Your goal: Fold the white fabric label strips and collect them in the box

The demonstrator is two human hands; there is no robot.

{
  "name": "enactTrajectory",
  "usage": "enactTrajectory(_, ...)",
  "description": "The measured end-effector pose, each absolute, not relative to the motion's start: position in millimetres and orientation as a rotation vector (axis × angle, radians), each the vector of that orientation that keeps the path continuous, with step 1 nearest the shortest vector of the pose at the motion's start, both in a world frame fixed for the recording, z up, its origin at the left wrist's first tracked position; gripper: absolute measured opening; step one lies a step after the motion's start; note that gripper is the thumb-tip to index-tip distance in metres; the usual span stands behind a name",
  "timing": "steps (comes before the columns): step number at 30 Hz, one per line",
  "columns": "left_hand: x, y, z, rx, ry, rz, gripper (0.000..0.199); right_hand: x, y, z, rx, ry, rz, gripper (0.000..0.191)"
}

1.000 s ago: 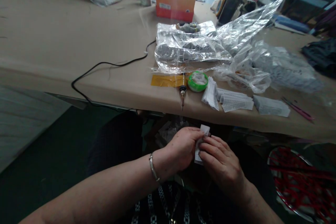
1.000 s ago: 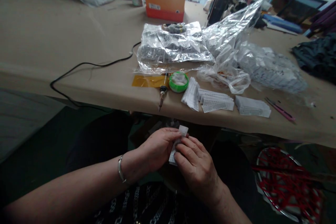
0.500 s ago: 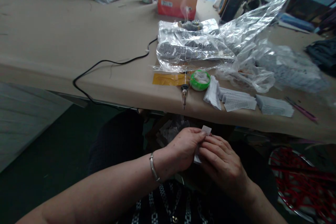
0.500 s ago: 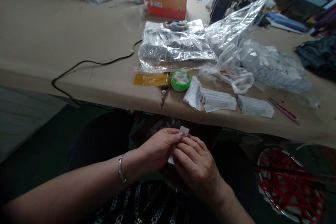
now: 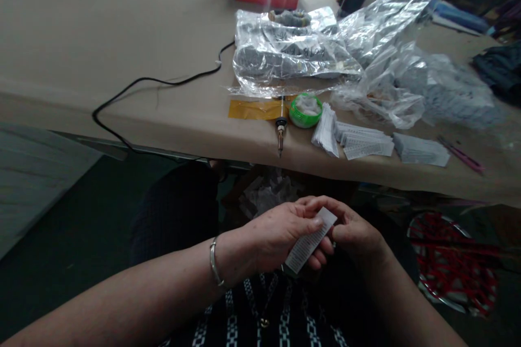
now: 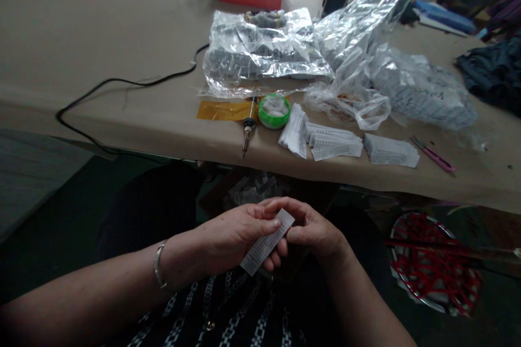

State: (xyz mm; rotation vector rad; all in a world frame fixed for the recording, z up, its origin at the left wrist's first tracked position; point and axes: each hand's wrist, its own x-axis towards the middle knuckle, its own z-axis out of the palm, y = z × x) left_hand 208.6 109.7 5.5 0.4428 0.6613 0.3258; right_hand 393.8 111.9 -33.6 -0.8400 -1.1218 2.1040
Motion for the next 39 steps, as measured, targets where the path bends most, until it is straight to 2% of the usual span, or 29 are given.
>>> enactTrajectory(3, 208.5, 107.7, 2.6, 0.465, 0.672, 0.327, 0.028, 388.6, 111.3, -38.7, -0.729, -1.035, 2.154, 0.031)
enactTrajectory(8, 208.3, 103.8, -2.3, 0.483, 0.698, 0.341, 0.025, 385.8, 109.0, -42.4, -0.708, -0.960, 2.194, 0.023)
enactTrajectory(11, 208.3, 102.2, -5.2, 0.492, 0.711, 0.342, 0.023, 386.9, 107.9, -40.3, -0.738, -1.015, 2.189, 0.024)
enactTrajectory(13, 207.6, 102.1, -6.1, 0.491, 0.716, 0.344, 0.022, 387.1, 106.7, -35.5, -0.805, -1.107, 2.144, 0.035)
enactTrajectory(16, 205.3, 103.0, -5.6, 0.463, 0.748, 0.391, 0.025, 385.1, 102.7, -24.9, -1.036, -1.358, 1.841, 0.047)
enactTrajectory(21, 202.3, 103.5, -4.5, 0.427, 0.811, 0.512, 0.024, 377.5, 93.2, -12.4, -1.333, -1.936, 0.868, 0.043)
enactTrajectory(24, 201.4, 102.7, -4.7, 0.415, 0.834, 0.537, 0.024, 373.1, 91.2, -11.8, -1.347, -2.086, 0.643, 0.039)
enactTrajectory(27, 199.9, 102.0, -4.7, 0.404, 0.828, 0.549, 0.025, 370.0, 91.9, -13.2, -1.332, -2.146, 0.595, 0.034)
enactTrajectory(33, 196.0, 102.0, -5.9, 0.406, 0.839, 0.567, 0.023, 366.0, 92.7, -15.6, -1.321, -2.147, 0.655, 0.037)
enactTrajectory(36, 194.5, 101.7, -5.1, 0.430, 0.856, 0.593, 0.023, 363.1, 94.4, -15.5, -1.385, -1.981, 0.823, 0.039)
enactTrajectory(39, 192.6, 101.5, -2.4, 0.462, 0.876, 0.637, 0.025, 358.4, 99.4, -15.1, -1.454, -1.600, 1.171, 0.032)
